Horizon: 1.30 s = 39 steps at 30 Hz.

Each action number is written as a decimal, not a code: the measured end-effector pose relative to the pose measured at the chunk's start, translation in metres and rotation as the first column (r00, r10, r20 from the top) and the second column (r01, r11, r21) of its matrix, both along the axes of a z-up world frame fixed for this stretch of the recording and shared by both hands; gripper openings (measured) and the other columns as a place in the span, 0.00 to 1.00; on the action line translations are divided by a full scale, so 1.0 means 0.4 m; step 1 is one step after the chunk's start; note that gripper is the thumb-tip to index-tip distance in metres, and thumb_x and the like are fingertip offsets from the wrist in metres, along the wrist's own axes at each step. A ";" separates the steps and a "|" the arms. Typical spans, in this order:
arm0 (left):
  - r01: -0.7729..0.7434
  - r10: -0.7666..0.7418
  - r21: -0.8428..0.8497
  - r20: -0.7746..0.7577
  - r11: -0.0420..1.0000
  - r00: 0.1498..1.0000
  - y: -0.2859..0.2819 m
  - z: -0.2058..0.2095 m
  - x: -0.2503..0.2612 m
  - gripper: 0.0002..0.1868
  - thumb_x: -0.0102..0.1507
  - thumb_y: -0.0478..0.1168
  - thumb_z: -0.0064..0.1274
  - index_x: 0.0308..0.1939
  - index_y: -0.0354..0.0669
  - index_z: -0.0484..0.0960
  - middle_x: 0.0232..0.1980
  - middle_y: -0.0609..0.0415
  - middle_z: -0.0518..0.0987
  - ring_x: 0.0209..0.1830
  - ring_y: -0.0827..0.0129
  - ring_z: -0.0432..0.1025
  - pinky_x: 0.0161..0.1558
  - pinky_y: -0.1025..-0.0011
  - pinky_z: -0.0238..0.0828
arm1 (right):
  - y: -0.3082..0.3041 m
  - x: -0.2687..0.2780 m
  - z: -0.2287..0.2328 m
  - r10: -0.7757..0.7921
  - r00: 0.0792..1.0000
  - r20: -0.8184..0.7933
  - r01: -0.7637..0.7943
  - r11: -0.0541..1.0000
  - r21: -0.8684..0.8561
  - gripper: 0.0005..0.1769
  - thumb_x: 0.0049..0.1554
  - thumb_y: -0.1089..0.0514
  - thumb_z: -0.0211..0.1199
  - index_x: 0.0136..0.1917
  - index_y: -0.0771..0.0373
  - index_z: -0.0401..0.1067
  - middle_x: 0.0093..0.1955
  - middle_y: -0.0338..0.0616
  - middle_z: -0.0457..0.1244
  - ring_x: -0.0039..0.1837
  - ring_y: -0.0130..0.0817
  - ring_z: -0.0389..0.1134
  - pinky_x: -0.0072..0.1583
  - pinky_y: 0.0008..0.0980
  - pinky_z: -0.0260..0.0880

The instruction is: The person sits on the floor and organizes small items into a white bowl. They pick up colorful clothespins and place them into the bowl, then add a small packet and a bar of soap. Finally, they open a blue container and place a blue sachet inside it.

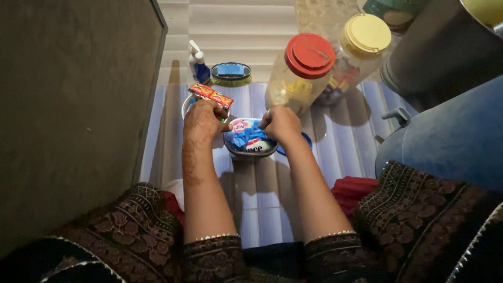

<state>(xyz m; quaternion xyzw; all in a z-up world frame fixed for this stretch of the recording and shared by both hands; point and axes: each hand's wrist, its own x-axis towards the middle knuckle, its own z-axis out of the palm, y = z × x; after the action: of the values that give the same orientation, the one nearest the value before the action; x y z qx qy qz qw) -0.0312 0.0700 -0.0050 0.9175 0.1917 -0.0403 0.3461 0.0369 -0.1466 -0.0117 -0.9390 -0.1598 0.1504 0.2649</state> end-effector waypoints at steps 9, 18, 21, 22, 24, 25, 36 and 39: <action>-0.069 0.090 0.204 -0.091 0.977 0.992 -0.113 -0.125 0.027 0.13 0.53 0.40 0.72 0.39 0.42 0.88 0.46 0.44 0.85 0.48 0.55 0.79 0.50 0.60 0.76 | -0.085 0.035 -0.085 0.109 0.958 -0.267 0.013 0.909 0.416 0.17 0.47 0.68 0.71 0.51 0.61 0.82 0.46 0.44 0.74 0.48 0.28 0.75 0.52 0.29 0.75; -0.097 0.174 0.280 -0.267 0.955 0.948 -0.207 -0.085 0.117 0.17 0.53 0.41 0.70 0.45 0.43 0.87 0.52 0.44 0.83 0.54 0.56 0.78 0.52 0.63 0.77 | -0.061 0.016 0.072 0.096 0.972 -0.215 -0.073 0.991 0.110 0.28 0.38 0.62 0.80 0.55 0.62 0.81 0.44 0.52 0.71 0.45 0.37 0.72 0.47 0.37 0.73; -0.094 0.174 0.276 -0.280 0.957 0.944 -0.209 -0.076 0.115 0.17 0.53 0.41 0.69 0.45 0.42 0.87 0.52 0.43 0.83 0.53 0.54 0.78 0.52 0.62 0.77 | -0.041 0.007 0.085 0.142 0.971 -0.190 -0.128 0.988 0.087 0.29 0.32 0.60 0.82 0.48 0.67 0.78 0.45 0.49 0.72 0.45 0.43 0.75 0.46 0.40 0.74; -0.093 0.171 0.272 -0.279 0.958 0.945 -0.207 -0.078 0.113 0.17 0.53 0.41 0.69 0.44 0.42 0.87 0.51 0.43 0.83 0.53 0.54 0.78 0.52 0.62 0.76 | -0.022 -0.004 0.072 0.166 0.979 -0.120 -0.159 0.985 0.072 0.31 0.29 0.60 0.84 0.45 0.68 0.76 0.44 0.53 0.71 0.46 0.47 0.74 0.47 0.41 0.73; -0.086 0.161 0.270 -0.269 0.959 0.949 -0.199 -0.087 0.106 0.16 0.53 0.41 0.69 0.44 0.41 0.87 0.51 0.42 0.83 0.53 0.53 0.78 0.52 0.61 0.76 | 0.001 -0.024 0.047 0.140 0.990 -0.017 -0.140 0.990 0.000 0.33 0.25 0.59 0.87 0.41 0.70 0.74 0.44 0.59 0.70 0.49 0.54 0.72 0.49 0.45 0.72; -0.084 0.155 0.268 -0.257 0.960 0.954 -0.192 -0.093 0.095 0.16 0.53 0.41 0.69 0.44 0.41 0.87 0.51 0.42 0.83 0.53 0.53 0.78 0.53 0.61 0.76 | 0.009 -0.037 0.035 0.090 0.996 0.018 -0.089 0.995 -0.051 0.32 0.24 0.60 0.87 0.40 0.70 0.74 0.44 0.62 0.69 0.50 0.58 0.71 0.51 0.47 0.71; 0.003 0.029 0.135 -0.237 0.991 0.971 -0.109 -0.005 0.034 0.14 0.54 0.40 0.67 0.41 0.38 0.87 0.49 0.38 0.83 0.52 0.49 0.78 0.53 0.57 0.75 | 0.072 -0.026 -0.101 -0.120 0.974 0.190 0.151 0.976 -0.158 0.10 0.43 0.63 0.74 0.40 0.67 0.79 0.45 0.66 0.69 0.51 0.63 0.72 0.55 0.53 0.72; 0.026 -0.003 0.096 -0.234 0.995 0.972 -0.122 0.016 0.044 0.14 0.55 0.41 0.66 0.42 0.39 0.87 0.49 0.38 0.84 0.52 0.51 0.79 0.54 0.58 0.77 | 0.088 -0.042 -0.117 -0.161 0.965 0.207 0.189 0.974 -0.124 0.08 0.43 0.63 0.72 0.38 0.67 0.78 0.45 0.64 0.69 0.51 0.63 0.71 0.53 0.54 0.72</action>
<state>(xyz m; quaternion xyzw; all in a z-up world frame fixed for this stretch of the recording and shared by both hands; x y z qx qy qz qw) -0.0135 0.0212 0.0013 0.9236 0.2261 -0.1411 0.2754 0.0202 -0.1113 -0.0585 -0.9761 -0.0900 0.0445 0.1925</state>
